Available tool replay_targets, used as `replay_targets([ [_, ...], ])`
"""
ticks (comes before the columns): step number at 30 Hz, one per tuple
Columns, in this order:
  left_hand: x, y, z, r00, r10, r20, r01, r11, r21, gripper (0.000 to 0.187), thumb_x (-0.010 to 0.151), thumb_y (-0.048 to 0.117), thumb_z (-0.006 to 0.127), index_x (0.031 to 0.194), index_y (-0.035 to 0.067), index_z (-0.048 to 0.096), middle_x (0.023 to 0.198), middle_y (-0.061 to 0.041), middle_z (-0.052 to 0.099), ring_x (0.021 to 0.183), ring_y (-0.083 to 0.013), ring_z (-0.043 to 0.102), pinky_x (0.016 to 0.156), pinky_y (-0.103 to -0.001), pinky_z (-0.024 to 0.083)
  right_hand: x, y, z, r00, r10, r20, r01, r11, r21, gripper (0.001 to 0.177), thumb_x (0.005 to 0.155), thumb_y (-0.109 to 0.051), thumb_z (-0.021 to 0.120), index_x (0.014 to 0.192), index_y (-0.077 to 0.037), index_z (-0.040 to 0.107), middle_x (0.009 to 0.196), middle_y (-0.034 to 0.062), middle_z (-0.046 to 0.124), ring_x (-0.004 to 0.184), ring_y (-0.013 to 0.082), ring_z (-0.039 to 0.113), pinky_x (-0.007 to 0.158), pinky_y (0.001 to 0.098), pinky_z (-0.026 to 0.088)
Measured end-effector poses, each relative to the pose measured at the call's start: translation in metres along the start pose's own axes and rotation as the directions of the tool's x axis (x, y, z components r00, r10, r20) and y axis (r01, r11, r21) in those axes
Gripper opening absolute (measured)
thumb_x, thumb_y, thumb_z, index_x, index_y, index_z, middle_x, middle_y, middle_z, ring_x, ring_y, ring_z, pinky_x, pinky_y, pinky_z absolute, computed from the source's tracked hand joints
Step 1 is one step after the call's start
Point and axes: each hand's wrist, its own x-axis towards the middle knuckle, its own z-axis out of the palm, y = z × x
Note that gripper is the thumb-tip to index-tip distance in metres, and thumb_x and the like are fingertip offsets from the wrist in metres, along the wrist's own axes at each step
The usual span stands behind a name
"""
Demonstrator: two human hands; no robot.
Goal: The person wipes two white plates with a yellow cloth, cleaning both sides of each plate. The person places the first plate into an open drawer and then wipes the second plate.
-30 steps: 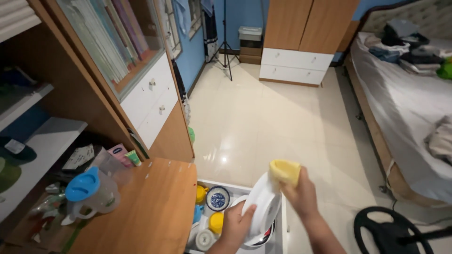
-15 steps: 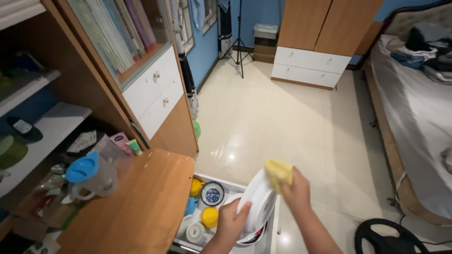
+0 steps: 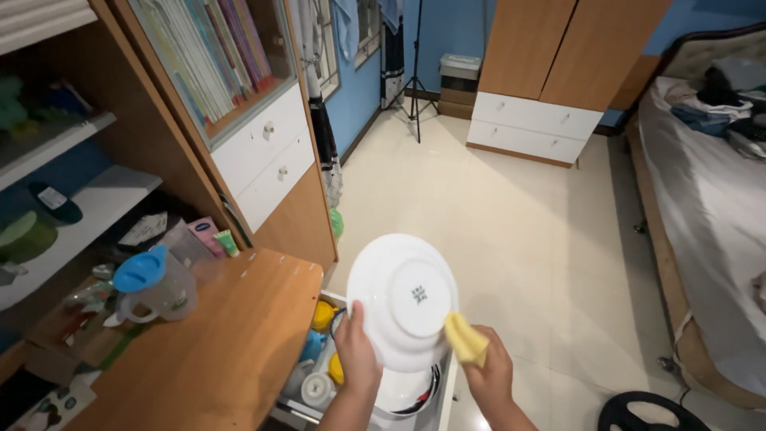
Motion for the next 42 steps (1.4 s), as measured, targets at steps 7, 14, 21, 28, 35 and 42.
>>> replay_targets([
  [7, -0.029, -0.006, 0.017, 0.965, -0.256, -0.052, 0.240, 0.947, -0.211, 0.040, 0.098, 0.024, 0.060, 0.120, -0.009, 0.068, 0.119, -0.029, 0.074, 0.104, -0.0379, 0.071, 0.091, -0.047, 0.058, 0.000, -0.056, -0.017, 0.536, -0.819, 0.204, 0.837, 0.482, -0.259, 0.026, 0.091, -0.017, 0.067, 0.116, -0.019, 0.071, 0.113, 0.0046, 0.071, 0.097, 0.0303, 0.068, 0.080, 0.0449, 0.052],
  [14, -0.035, -0.034, -0.008, 0.983, -0.167, 0.078, 0.176, 0.976, -0.126, 0.038, 0.095, 0.023, 0.064, 0.113, -0.010, 0.072, 0.112, -0.026, 0.077, 0.102, -0.0323, 0.073, 0.091, -0.043, 0.059, 0.064, -0.065, -0.035, 0.847, -0.523, 0.095, 0.524, 0.791, -0.316, 0.038, 0.083, -0.014, 0.068, 0.121, -0.010, 0.071, 0.120, 0.0064, 0.065, 0.113, 0.0268, 0.063, 0.096, 0.0383, 0.051],
  [21, -0.033, -0.016, -0.020, 0.989, -0.142, 0.028, 0.144, 0.985, -0.094, 0.032, 0.094, 0.025, 0.068, 0.099, -0.007, 0.071, 0.095, -0.023, 0.077, 0.087, -0.0307, 0.072, 0.079, -0.042, 0.058, 0.018, -0.099, -0.013, 0.620, -0.757, 0.205, 0.783, 0.613, -0.103, 0.052, 0.100, -0.050, 0.051, 0.127, -0.008, 0.067, 0.125, 0.0070, 0.073, 0.095, 0.0307, 0.067, 0.087, 0.0428, 0.053],
  [28, -0.015, -0.004, -0.040, 0.983, -0.180, 0.019, 0.181, 0.973, -0.145, 0.040, 0.094, 0.021, 0.064, 0.116, -0.012, 0.070, 0.115, -0.026, 0.075, 0.105, -0.0319, 0.070, 0.095, -0.042, 0.056, 0.023, -0.090, -0.028, 0.523, -0.722, 0.452, 0.832, 0.548, -0.087, 0.033, 0.087, -0.002, 0.059, 0.111, -0.019, 0.076, 0.112, -0.0054, 0.079, 0.086, 0.0225, 0.067, 0.074, 0.0376, 0.049],
  [35, 0.000, -0.004, -0.048, 0.989, -0.146, -0.037, 0.151, 0.966, 0.210, 0.037, 0.096, 0.034, 0.066, 0.092, -0.002, 0.074, 0.095, -0.017, 0.071, 0.094, -0.0244, 0.065, 0.088, -0.036, 0.050, 0.049, -0.093, -0.001, 0.648, -0.746, 0.152, 0.678, 0.475, -0.560, 0.038, 0.079, -0.007, 0.065, 0.114, -0.021, 0.072, 0.113, -0.0054, 0.075, 0.088, 0.0236, 0.063, 0.068, 0.0363, 0.045],
  [42, 0.022, 0.021, -0.047, 0.980, -0.195, 0.045, 0.199, 0.969, -0.143, 0.038, 0.095, 0.022, 0.064, 0.111, -0.011, 0.072, 0.110, -0.028, 0.076, 0.098, -0.0343, 0.072, 0.088, -0.044, 0.058, 0.013, -0.117, 0.041, 0.548, -0.763, 0.343, 0.836, 0.495, -0.234, 0.052, 0.072, -0.004, 0.064, 0.123, -0.016, 0.065, 0.120, 0.0005, 0.074, 0.092, 0.0296, 0.065, 0.074, 0.0420, 0.049],
])
